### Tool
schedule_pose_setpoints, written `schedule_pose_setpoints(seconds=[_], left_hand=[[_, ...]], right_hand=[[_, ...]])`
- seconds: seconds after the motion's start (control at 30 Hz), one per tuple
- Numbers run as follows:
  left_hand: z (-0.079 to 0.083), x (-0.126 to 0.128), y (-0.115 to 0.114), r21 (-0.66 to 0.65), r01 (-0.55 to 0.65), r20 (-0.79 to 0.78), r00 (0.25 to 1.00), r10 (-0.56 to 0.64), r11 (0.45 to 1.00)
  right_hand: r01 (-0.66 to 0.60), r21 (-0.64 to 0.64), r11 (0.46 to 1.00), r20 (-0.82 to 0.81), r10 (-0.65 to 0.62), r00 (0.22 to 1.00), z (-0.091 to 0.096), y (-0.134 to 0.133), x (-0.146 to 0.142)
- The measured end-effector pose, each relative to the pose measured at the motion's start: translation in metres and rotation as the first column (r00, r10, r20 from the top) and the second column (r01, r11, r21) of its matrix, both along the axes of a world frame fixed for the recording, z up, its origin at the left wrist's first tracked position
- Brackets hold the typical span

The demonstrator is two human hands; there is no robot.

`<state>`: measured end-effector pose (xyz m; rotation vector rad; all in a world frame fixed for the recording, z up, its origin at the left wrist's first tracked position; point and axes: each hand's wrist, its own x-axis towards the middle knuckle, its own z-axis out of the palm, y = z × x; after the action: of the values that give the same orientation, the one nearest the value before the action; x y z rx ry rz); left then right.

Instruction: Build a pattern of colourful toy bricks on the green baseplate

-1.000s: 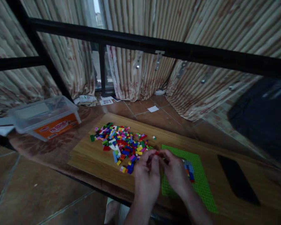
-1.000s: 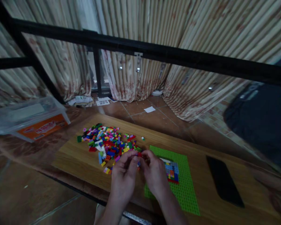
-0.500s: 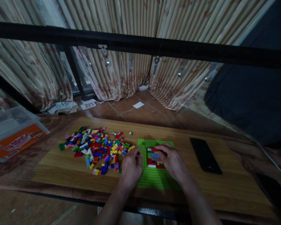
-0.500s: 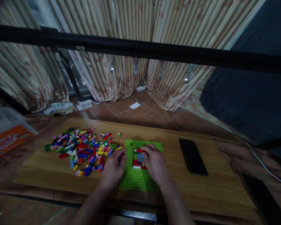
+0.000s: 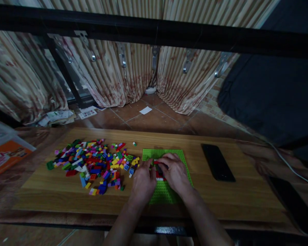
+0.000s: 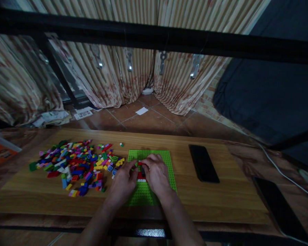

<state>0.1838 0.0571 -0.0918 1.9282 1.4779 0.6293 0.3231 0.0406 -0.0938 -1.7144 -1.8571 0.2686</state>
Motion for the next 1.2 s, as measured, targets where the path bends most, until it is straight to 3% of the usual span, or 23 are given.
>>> schedule_pose_setpoints(seconds=[0.27, 0.47, 0.6, 0.9, 1.2], left_hand=[[-0.002, 0.001, -0.003, 0.014, 0.043, -0.132, 0.99, -0.04, 0.999], [0.001, 0.004, -0.006, -0.009, 0.059, -0.214, 0.975, -0.059, 0.998], [0.001, 0.005, -0.006, -0.001, 0.067, -0.24, 0.969, -0.066, 0.998], [-0.001, 0.006, -0.006, 0.014, 0.079, -0.251, 0.965, -0.073, 0.997], [-0.002, 0.01, -0.007, 0.04, 0.077, -0.328, 0.943, -0.06, 0.996]], right_hand=[[0.059, 0.009, 0.998, 0.005, -0.059, 0.998, -0.003, 0.002, -0.002], [0.186, 0.021, 0.982, -0.154, -0.181, 0.971, -0.005, 0.001, 0.016], [0.293, -0.06, 0.954, -0.261, -0.298, 0.918, -0.011, 0.003, 0.026], [0.283, -0.117, 0.952, -0.226, -0.303, 0.926, -0.017, 0.007, 0.011], [0.317, -0.162, 0.935, -0.354, -0.354, 0.866, -0.022, 0.014, 0.009]])
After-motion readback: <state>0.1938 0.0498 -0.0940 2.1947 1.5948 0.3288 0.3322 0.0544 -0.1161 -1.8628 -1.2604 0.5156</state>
